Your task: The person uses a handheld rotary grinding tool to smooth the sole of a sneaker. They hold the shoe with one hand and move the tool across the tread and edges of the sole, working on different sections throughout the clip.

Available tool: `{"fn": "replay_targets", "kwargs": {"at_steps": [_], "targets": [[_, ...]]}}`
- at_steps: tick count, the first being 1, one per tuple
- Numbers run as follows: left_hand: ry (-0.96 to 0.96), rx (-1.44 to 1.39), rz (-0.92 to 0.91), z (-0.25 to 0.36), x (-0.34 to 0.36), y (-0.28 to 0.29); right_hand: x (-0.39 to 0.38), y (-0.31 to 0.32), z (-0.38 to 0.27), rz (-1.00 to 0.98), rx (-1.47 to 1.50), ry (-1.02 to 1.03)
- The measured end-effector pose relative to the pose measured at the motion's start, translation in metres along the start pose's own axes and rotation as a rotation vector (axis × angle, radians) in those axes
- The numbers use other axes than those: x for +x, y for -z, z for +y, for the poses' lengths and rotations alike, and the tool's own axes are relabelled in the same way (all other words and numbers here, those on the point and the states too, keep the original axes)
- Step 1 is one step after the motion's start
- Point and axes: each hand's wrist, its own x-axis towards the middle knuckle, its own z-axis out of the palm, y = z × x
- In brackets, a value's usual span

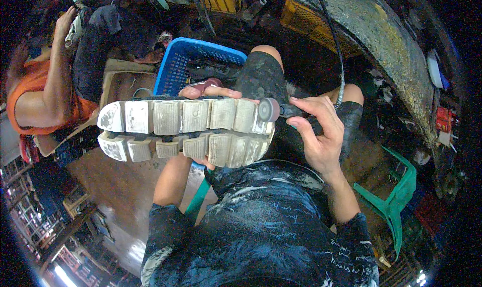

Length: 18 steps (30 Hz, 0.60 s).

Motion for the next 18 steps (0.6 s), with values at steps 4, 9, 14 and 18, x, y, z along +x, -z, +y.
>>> {"fn": "replay_targets", "kwargs": {"at_steps": [4, 9, 14, 18], "targets": [[-0.04, 0.026, -0.029, -0.004, 0.003, 0.005, -0.001, -0.002, 0.002, -0.007, -0.002, 0.037], [0.004, -0.014, 0.03, -0.004, -0.003, 0.001, -0.004, -0.003, 0.0, -0.025, -0.003, 0.053], [-0.025, -0.035, 0.006, -0.007, 0.002, 0.003, -0.008, -0.002, 0.0, -0.045, -0.009, 0.074], [0.0, -0.08, 0.005, -0.004, 0.002, 0.002, -0.013, -0.001, -0.002, -0.083, -0.019, 0.083]]}}
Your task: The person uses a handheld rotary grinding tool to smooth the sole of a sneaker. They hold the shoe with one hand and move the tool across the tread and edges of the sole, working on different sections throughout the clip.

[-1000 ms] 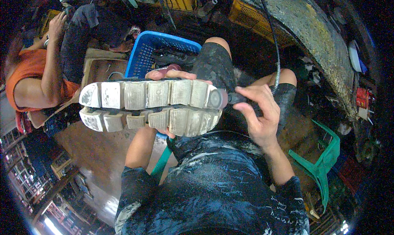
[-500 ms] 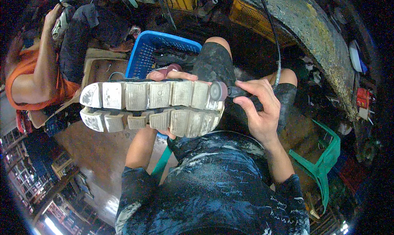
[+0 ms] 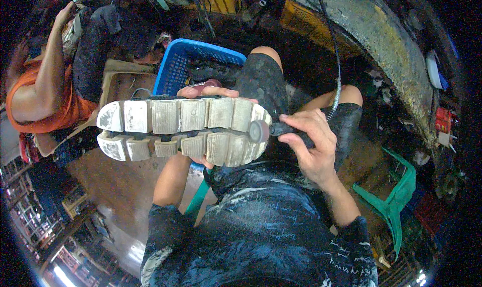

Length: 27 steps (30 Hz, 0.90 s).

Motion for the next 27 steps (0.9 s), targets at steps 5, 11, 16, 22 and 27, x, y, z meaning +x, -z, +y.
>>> {"fn": "replay_targets", "kwargs": {"at_steps": [5, 11, 16, 22, 27], "targets": [[0.135, -0.063, 0.092, 0.012, -0.005, -0.002, 0.004, 0.0, -0.001, 0.058, -0.007, -0.02], [-0.035, -0.018, -0.015, 0.008, -0.001, 0.001, 0.011, -0.002, -0.001, 0.09, 0.014, -0.027], [-0.034, 0.011, 0.006, 0.007, 0.0, -0.001, 0.011, -0.003, -0.002, 0.07, 0.023, -0.034], [-0.031, 0.034, 0.008, 0.004, 0.001, 0.002, 0.007, -0.005, -0.002, 0.06, 0.042, -0.041], [-0.038, 0.06, -0.014, 0.0, 0.003, 0.006, 0.003, -0.002, -0.004, 0.009, 0.019, -0.038]]}}
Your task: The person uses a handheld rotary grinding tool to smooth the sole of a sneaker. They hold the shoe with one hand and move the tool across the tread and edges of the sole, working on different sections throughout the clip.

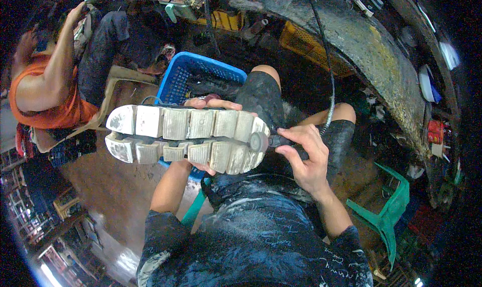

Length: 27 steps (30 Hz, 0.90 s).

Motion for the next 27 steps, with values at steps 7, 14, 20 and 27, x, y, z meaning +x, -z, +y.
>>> {"fn": "replay_targets", "kwargs": {"at_steps": [7, 14, 20, 27], "targets": [[-0.002, 0.073, 0.007, 0.006, -0.003, 0.004, 0.007, 0.0, 0.004, 0.078, -0.042, -0.01], [0.0, 0.011, 0.03, 0.007, -0.005, -0.001, 0.011, 0.001, 0.005, 0.066, -0.024, -0.015], [0.014, 0.02, -0.013, 0.01, -0.005, 0.001, 0.012, 0.0, 0.008, 0.056, -0.015, -0.004], [0.016, 0.035, -0.047, 0.011, -0.002, 0.003, 0.013, -0.003, 0.007, 0.075, 0.013, -0.01]]}}
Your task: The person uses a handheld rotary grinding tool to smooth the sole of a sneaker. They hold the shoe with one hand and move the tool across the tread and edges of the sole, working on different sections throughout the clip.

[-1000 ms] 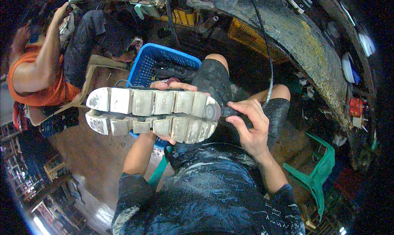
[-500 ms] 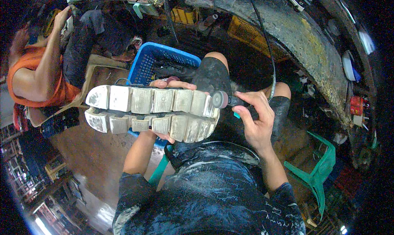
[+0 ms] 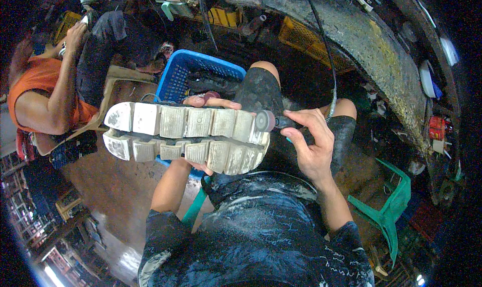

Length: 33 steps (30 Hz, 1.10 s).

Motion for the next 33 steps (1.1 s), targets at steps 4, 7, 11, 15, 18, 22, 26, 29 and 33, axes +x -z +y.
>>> {"fn": "replay_targets", "kwargs": {"at_steps": [4, 7, 11, 15, 18, 22, 26, 29, 33], "targets": [[0.009, -0.084, 0.057, -0.003, 0.001, -0.008, -0.004, 0.0, -0.003, -0.011, 0.011, -0.018], [0.011, -0.116, 0.073, -0.005, 0.001, -0.011, -0.006, 0.001, -0.003, -0.031, 0.005, 0.007], [0.012, -0.11, 0.052, -0.005, 0.002, -0.008, -0.007, 0.003, -0.003, -0.038, -0.005, 0.012], [0.015, -0.097, 0.035, -0.002, -0.001, -0.004, -0.003, 0.005, -0.002, -0.026, -0.021, -0.016], [0.013, -0.095, 0.041, -0.001, -0.003, -0.005, -0.001, 0.005, -0.001, -0.03, -0.031, 0.001], [0.013, -0.066, 0.057, -0.002, -0.004, -0.005, 0.001, 0.005, -0.001, -0.028, -0.025, 0.007], [-0.036, 0.019, 0.022, -0.003, 0.0, 0.0, 0.0, 0.004, -0.002, -0.036, -0.013, 0.0], [-0.029, 0.058, 0.039, -0.003, -0.001, -0.003, -0.002, 0.002, -0.002, -0.043, -0.004, -0.008], [0.016, -0.11, 0.146, -0.006, -0.005, -0.013, -0.007, 0.0, -0.003, -0.042, 0.003, 0.006]]}}
